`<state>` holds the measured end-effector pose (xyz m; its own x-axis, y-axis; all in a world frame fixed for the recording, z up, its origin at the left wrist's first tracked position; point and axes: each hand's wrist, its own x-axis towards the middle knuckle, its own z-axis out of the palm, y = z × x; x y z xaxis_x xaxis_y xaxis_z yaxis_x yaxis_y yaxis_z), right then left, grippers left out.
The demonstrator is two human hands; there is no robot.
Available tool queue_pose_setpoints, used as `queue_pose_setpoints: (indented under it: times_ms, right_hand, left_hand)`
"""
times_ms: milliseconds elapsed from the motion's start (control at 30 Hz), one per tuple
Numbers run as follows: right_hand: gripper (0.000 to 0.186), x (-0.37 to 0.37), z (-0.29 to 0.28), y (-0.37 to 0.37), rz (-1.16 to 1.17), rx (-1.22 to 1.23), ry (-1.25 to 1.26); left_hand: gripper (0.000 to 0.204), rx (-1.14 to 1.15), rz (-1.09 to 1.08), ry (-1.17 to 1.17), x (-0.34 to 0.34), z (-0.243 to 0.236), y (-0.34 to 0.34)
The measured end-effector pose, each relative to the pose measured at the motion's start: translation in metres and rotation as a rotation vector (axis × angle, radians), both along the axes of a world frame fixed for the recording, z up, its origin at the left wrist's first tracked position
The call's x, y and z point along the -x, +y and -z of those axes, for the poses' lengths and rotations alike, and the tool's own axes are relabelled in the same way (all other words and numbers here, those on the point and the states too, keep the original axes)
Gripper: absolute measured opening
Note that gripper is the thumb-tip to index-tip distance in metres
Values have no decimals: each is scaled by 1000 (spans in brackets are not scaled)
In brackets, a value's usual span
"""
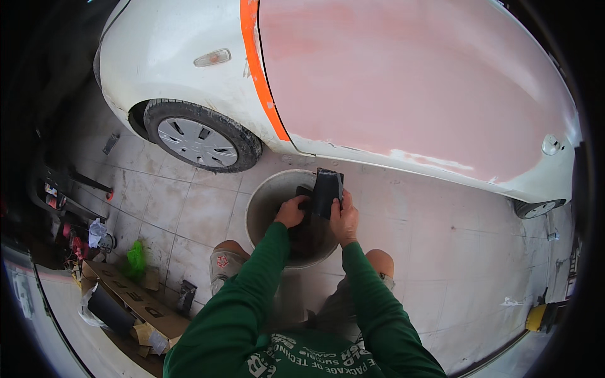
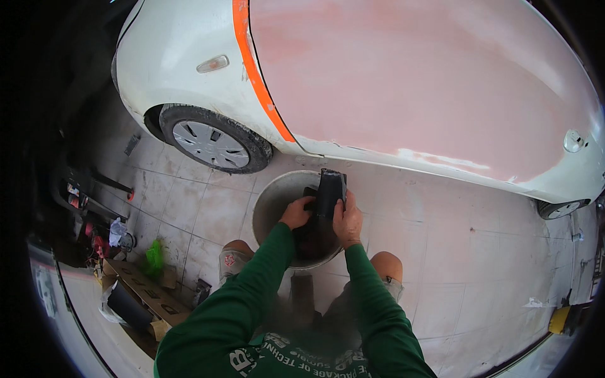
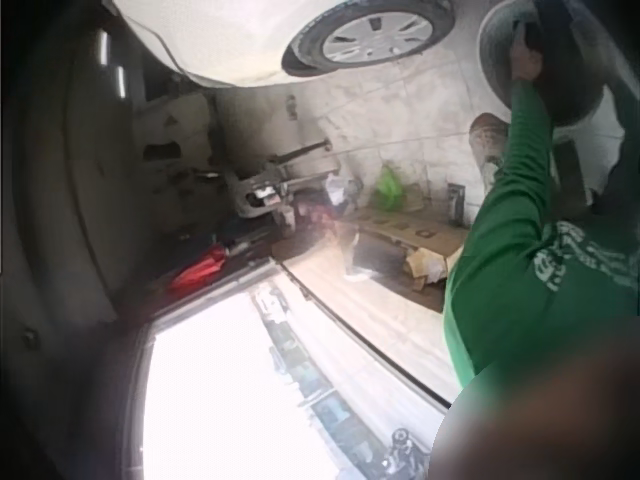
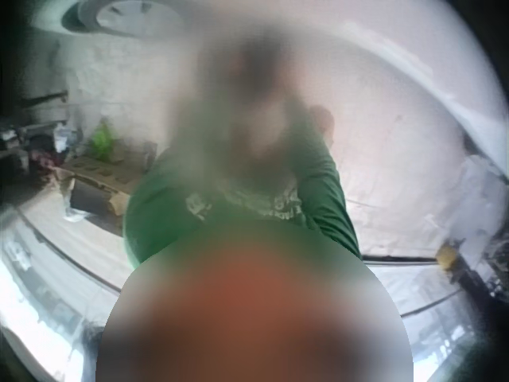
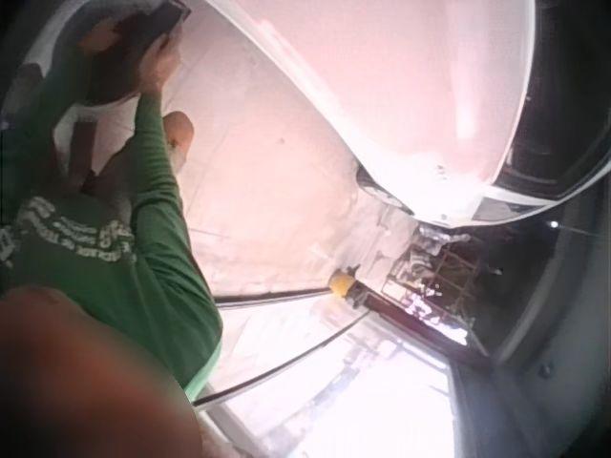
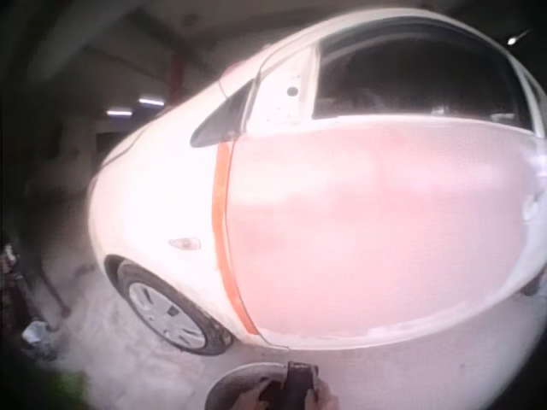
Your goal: The person sands the surface of a white car door using a sanding block and sandpaper, then wipes the area with a cloth. The person also retrieves a new sheet of sandpaper from a table and continues sanding the door.
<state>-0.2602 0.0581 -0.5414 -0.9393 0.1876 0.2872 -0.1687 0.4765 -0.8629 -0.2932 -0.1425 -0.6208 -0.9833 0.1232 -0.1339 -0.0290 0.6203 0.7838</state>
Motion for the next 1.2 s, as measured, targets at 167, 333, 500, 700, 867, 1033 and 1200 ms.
queue_pose_setpoints:
  times_ms: [167, 333, 500, 700, 867, 1033, 1200]
  right_hand:
    - [42, 2, 5, 2, -29, 107, -113]
    - [38, -16, -14, -34, -269, 460, -248]
    - [39, -32, -54, -58, -351, 551, -219]
    - [41, -43, -78, -63, -349, 369, -224]
    - [47, -44, -85, -68, -368, 231, -201]
    - [59, -44, -80, -71, -547, 23, 19]
    - [49, -44, -93, -85, -655, 209, -164]
  left_hand:
    - [87, -651, -276, 72, -52, -114, -44]
    - [74, -1223, -303, 79, -66, -144, -10]
    - [70, -392, -314, 329, -67, -124, -2]
    - [70, -414, -344, 291, -74, -126, -9]
    - [63, -446, -345, 235, -74, -123, -11]
    - [50, -1205, -283, 44, -81, -125, -17]
    - [47, -1343, -197, -63, -90, -118, -50]
